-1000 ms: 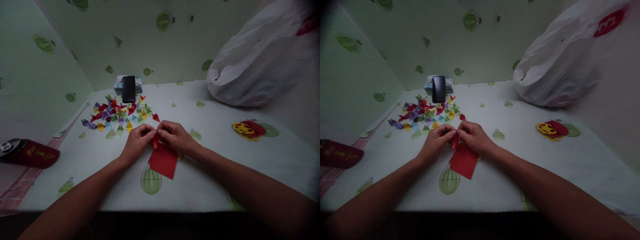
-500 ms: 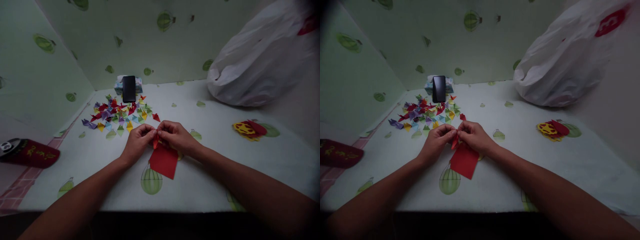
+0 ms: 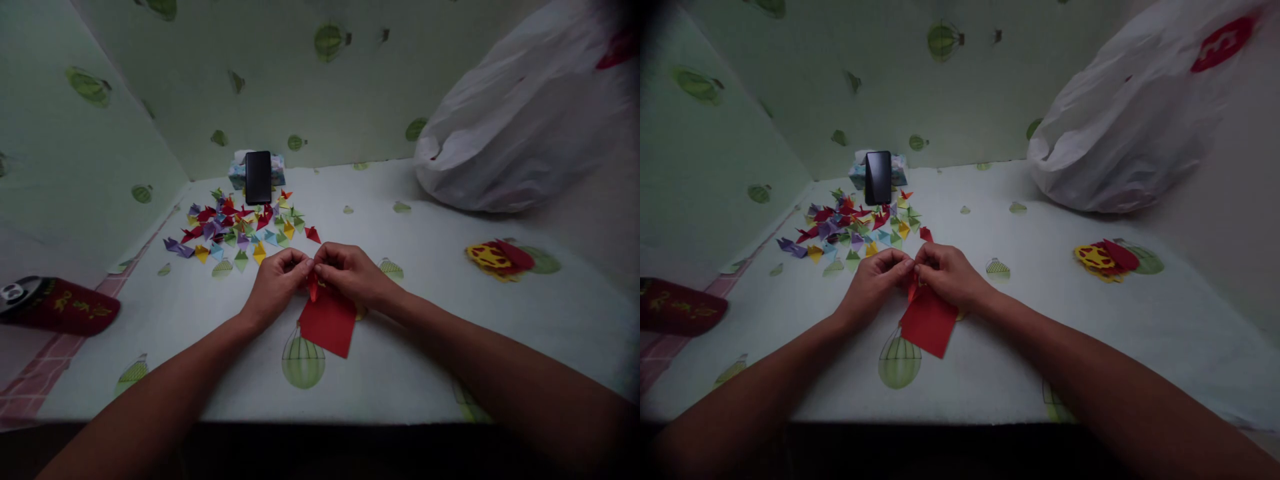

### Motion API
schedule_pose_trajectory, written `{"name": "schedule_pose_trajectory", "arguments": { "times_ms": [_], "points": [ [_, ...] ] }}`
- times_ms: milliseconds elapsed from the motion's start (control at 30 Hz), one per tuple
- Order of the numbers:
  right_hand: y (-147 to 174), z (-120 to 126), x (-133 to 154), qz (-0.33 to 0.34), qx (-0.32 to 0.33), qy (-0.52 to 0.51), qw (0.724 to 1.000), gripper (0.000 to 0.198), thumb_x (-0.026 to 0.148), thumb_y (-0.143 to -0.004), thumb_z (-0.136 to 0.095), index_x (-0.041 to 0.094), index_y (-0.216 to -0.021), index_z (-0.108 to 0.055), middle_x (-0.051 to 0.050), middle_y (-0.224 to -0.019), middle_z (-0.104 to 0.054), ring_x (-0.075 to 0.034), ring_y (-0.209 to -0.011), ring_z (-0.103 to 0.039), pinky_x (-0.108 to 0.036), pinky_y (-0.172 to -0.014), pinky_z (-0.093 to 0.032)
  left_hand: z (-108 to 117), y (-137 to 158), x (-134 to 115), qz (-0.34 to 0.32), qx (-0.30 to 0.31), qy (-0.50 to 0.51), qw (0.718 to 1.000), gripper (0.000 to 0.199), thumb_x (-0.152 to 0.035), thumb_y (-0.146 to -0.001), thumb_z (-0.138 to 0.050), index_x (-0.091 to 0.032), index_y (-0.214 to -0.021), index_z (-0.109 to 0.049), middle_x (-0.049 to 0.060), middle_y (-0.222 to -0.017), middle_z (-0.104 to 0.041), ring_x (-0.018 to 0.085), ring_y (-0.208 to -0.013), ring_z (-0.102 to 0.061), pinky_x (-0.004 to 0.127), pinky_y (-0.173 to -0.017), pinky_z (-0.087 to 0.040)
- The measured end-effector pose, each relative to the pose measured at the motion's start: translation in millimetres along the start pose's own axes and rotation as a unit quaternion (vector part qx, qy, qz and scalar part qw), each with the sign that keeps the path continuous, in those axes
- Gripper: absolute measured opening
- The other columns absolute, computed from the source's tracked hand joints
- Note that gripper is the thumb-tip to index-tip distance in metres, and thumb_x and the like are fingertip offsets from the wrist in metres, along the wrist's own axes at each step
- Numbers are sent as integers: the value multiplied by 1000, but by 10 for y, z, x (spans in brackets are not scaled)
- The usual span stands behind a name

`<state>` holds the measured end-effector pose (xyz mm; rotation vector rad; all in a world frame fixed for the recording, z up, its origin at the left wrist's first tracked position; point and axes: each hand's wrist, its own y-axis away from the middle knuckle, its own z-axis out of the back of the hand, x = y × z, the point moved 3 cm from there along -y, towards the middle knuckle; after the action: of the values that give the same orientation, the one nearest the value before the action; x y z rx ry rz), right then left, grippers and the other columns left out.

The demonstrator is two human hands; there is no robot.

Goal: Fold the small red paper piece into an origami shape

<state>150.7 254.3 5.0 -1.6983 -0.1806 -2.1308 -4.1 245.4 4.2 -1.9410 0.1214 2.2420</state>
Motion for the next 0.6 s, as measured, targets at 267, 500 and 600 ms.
{"name": "schedule_pose_trajectory", "arguments": {
  "times_ms": [267, 500, 600],
  "points": [
    [13, -17, -2, -37, 15, -78, 996, 11, 28, -83, -59, 19, -77, -57, 2, -63, -58, -11, -55, -48, -25, -53, -37, -9, 10, 2, 7, 7, 33, 999, 23, -36, -86, -66, -15, -76, -64, -1, -69, -62, 10, -62, -55, 22, -60, -45],
    [8, -15, -20, -48, 2, -97, 994, 12, 28, -82, -61, 19, -76, -55, 4, -59, -55, -10, -52, -46, -25, -51, -35, -22, -20, 82, 46, 27, 127, 990, 24, -38, -82, -71, -15, -79, -66, 0, -69, -64, 10, -62, -57, 23, -62, -47],
    [11, -18, -26, -51, 0, -100, 994, 13, 28, -83, -61, 20, -76, -55, 4, -60, -55, -10, -52, -46, -25, -51, -35, -30, -22, 77, 56, 24, 138, 989, 23, -36, -80, -73, -15, -79, -66, 0, -68, -65, 10, -60, -58, 23, -62, -47]
  ]
}}
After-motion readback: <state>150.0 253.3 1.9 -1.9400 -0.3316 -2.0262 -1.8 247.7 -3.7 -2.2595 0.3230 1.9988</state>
